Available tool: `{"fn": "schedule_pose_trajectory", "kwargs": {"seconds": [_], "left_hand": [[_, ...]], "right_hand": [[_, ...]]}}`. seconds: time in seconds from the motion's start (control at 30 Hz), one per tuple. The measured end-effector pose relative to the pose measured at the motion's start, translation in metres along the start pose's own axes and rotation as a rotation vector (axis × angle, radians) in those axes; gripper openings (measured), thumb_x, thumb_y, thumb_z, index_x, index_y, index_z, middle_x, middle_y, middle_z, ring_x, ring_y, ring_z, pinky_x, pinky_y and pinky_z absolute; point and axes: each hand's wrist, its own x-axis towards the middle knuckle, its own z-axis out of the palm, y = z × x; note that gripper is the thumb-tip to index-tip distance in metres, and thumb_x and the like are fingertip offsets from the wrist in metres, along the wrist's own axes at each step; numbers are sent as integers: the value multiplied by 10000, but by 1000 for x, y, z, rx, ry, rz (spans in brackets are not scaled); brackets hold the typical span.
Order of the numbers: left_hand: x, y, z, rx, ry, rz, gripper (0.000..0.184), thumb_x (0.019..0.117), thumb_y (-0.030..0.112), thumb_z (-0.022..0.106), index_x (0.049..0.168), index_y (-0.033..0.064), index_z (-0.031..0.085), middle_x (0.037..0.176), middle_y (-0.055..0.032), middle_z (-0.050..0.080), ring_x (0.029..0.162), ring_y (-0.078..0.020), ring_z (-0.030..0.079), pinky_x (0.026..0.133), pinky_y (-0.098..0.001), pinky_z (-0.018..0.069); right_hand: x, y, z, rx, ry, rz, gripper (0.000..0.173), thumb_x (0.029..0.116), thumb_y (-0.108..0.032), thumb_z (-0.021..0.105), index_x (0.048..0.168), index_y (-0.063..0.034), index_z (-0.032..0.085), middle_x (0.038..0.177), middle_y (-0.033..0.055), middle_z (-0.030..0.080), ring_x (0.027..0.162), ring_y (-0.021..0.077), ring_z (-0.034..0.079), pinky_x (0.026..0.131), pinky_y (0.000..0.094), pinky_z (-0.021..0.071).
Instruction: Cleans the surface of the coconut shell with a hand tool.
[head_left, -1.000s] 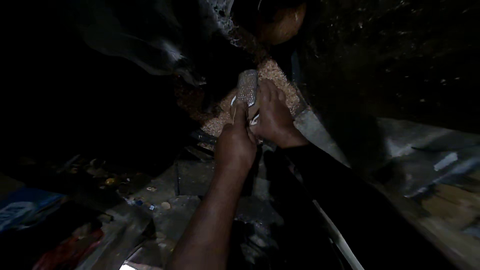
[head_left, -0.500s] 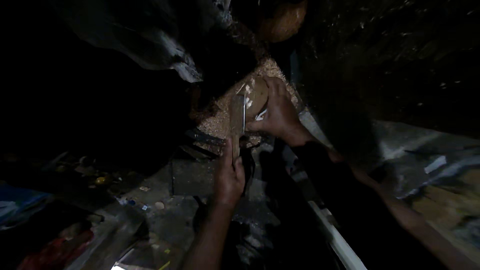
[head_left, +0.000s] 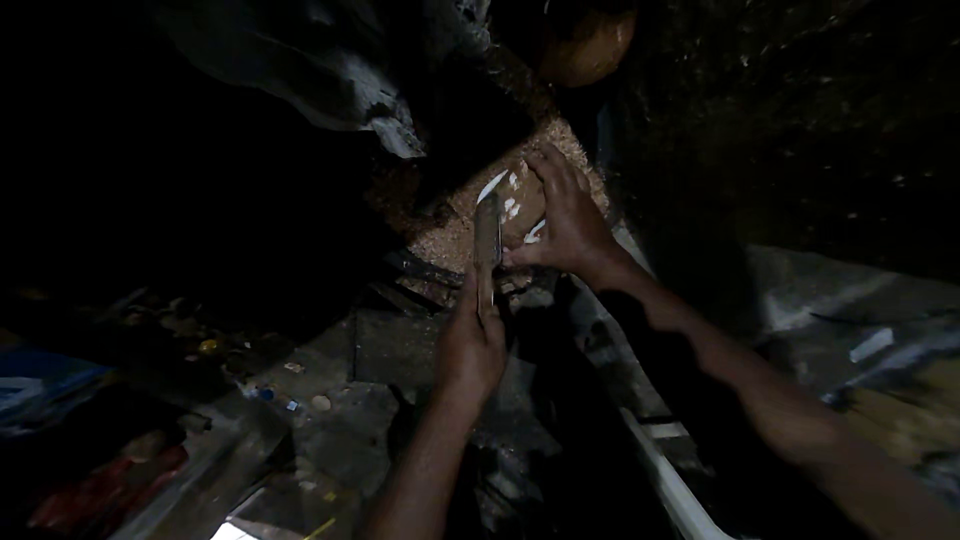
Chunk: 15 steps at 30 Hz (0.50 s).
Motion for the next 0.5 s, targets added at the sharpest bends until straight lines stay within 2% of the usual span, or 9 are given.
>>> {"fn": "schedule_pose_trajectory", "kwargs": {"seconds": [0.07, 0.13, 0.2, 0.3, 0.37, 0.4, 0.43, 0.47, 0.5], "left_hand": [[42, 30, -21, 57, -49, -61, 667, 1083, 322, 479, 1658, 330, 143, 1092, -164, 701, 836, -284, 702, 755, -522, 593], [64, 34, -14, 49, -38, -21, 687, 1076, 318, 484, 1654, 370, 116, 1145, -147, 702, 896, -285, 712, 804, -537, 595], [38, 15, 11, -13, 66, 82, 727, 1077, 318, 509, 1655, 387, 74, 1083, -141, 696, 779, -255, 688, 698, -499, 605], [-15, -35, 38, -186, 128, 141, 688, 1065, 237, 530, 1657, 287, 184, 1238, -109, 685, 875, -154, 709, 792, -381, 624], [-9, -38, 31, -293, 99, 50, 630, 1073, 244, 488, 1648, 247, 232, 1194, -111, 691, 807, -142, 696, 722, -356, 614], [6, -29, 22, -327, 64, -25, 620, 1085, 283, 476, 1650, 283, 220, 1087, -120, 677, 711, -171, 658, 631, -375, 596], [26, -16, 13, -327, 27, -79, 616, 1091, 330, 469, 1648, 328, 204, 1048, -132, 664, 677, -205, 636, 591, -406, 578], [46, -1, 3, -290, -13, -98, 615, 1096, 376, 445, 1648, 357, 176, 1131, -140, 658, 756, -238, 651, 650, -451, 577], [63, 13, -5, -236, -43, -87, 620, 1100, 406, 417, 1653, 368, 140, 1303, -140, 644, 924, -265, 695, 783, -506, 589]], "right_hand": [[3, -4, -3, -27, -47, -69, 1402, 436, -607, 983, 1595, -150, 340, 1714, 130, 152, 1537, 407, 227, 1183, 558, 376], [2, -4, 0, -70, -66, -78, 1357, 442, -589, 984, 1575, -159, 374, 1696, 97, 235, 1534, 385, 251, 1195, 555, 363], [9, -1, -3, -88, -43, -16, 1354, 453, -660, 938, 1580, -176, 366, 1652, 77, 331, 1500, 349, 332, 1175, 539, 392], [10, 2, -4, 1, 8, 58, 1371, 465, -658, 933, 1589, -158, 328, 1640, 88, 347, 1475, 307, 386, 1188, 514, 375], [3, 10, -3, 131, 56, 102, 1382, 481, -667, 930, 1602, -145, 314, 1671, 112, 279, 1495, 315, 359, 1178, 516, 406], [0, 13, -2, 186, 77, 110, 1373, 489, -658, 935, 1603, -149, 314, 1693, 109, 229, 1517, 303, 327, 1181, 509, 413], [-1, 15, -1, 201, 100, 99, 1374, 490, -667, 932, 1602, -146, 316, 1700, 108, 213, 1526, 291, 316, 1182, 500, 416], [-2, 18, 0, 191, 116, 80, 1382, 494, -681, 921, 1602, -128, 310, 1694, 117, 231, 1525, 285, 321, 1186, 491, 410], [-3, 19, 0, 182, 121, 81, 1381, 497, -681, 919, 1599, -116, 307, 1676, 122, 273, 1515, 278, 341, 1184, 489, 410]]}}
